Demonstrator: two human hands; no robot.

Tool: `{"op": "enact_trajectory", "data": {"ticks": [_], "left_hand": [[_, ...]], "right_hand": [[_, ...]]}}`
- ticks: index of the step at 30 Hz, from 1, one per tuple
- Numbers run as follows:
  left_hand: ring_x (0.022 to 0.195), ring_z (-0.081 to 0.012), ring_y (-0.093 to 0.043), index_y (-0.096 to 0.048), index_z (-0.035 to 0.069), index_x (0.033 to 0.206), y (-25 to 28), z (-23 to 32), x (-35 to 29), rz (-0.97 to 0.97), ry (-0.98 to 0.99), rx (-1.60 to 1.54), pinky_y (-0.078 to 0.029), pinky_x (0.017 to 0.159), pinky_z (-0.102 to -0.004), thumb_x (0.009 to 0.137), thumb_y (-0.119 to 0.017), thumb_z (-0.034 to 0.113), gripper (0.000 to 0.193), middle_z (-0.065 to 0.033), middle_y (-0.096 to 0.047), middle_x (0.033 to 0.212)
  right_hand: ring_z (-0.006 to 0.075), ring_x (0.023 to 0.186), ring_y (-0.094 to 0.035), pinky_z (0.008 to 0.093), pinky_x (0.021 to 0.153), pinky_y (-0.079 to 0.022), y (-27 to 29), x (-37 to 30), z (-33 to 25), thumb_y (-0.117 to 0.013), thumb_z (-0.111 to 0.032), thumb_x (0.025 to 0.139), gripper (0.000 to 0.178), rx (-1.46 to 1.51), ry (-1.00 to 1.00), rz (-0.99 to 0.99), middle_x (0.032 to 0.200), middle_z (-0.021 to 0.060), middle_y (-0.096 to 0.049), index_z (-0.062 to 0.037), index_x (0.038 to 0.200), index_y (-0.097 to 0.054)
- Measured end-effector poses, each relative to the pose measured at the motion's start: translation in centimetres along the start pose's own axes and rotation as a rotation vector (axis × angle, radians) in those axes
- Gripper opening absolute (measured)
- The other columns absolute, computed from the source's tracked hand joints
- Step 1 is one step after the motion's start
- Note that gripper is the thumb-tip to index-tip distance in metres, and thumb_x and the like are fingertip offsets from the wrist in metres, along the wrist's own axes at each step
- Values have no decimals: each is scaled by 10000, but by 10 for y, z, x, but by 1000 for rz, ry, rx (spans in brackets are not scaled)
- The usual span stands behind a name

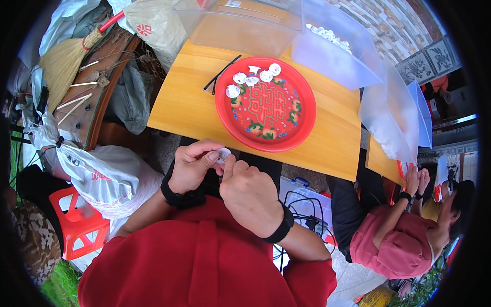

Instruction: Assembling small white plastic components by inserting a metal pin or tool into them while working at a table.

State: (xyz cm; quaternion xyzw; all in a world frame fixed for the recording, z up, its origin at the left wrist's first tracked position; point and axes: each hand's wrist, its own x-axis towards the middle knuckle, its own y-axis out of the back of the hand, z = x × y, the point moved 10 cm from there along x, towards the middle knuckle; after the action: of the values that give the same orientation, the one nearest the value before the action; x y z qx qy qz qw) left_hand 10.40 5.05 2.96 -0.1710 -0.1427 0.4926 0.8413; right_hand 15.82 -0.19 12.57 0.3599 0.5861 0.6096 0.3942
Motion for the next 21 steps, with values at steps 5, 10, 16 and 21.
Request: {"op": "enact_trajectory", "data": {"ticks": [5,10,16,21], "left_hand": [[763,-163,-626,-583,-35,1061,-1,2,5,11,-17,-79,-528,644,-255,882,-524,21,196,-133,-615,973],[830,-185,-627,-533,-28,1143,6,7,8,6,17,-265,-525,702,-268,870,-522,-14,273,-136,-606,1007],[857,-184,-622,-531,-23,1152,2,18,5,-9,-87,-154,-524,722,-271,837,-520,-82,321,-130,-598,1022],[857,-181,-613,-501,-12,1180,-2,23,3,-34,-175,-15,-528,719,-284,832,-531,-87,358,-151,-590,1045]], "right_hand": [[193,544,-580,297,459,-465,4,1,10,-547,-58,696,263,120,-7,1,679,102,-514,62,929,-525],[258,583,-578,342,513,-469,26,-10,29,-533,-9,684,396,297,-84,137,700,125,-516,87,1068,-524],[250,578,-573,345,505,-464,23,-16,31,-540,8,680,397,341,-124,152,703,118,-512,69,1072,-535],[240,573,-569,338,505,-464,23,-17,27,-551,2,685,401,373,-118,174,702,111,-507,65,1081,-532]]}}
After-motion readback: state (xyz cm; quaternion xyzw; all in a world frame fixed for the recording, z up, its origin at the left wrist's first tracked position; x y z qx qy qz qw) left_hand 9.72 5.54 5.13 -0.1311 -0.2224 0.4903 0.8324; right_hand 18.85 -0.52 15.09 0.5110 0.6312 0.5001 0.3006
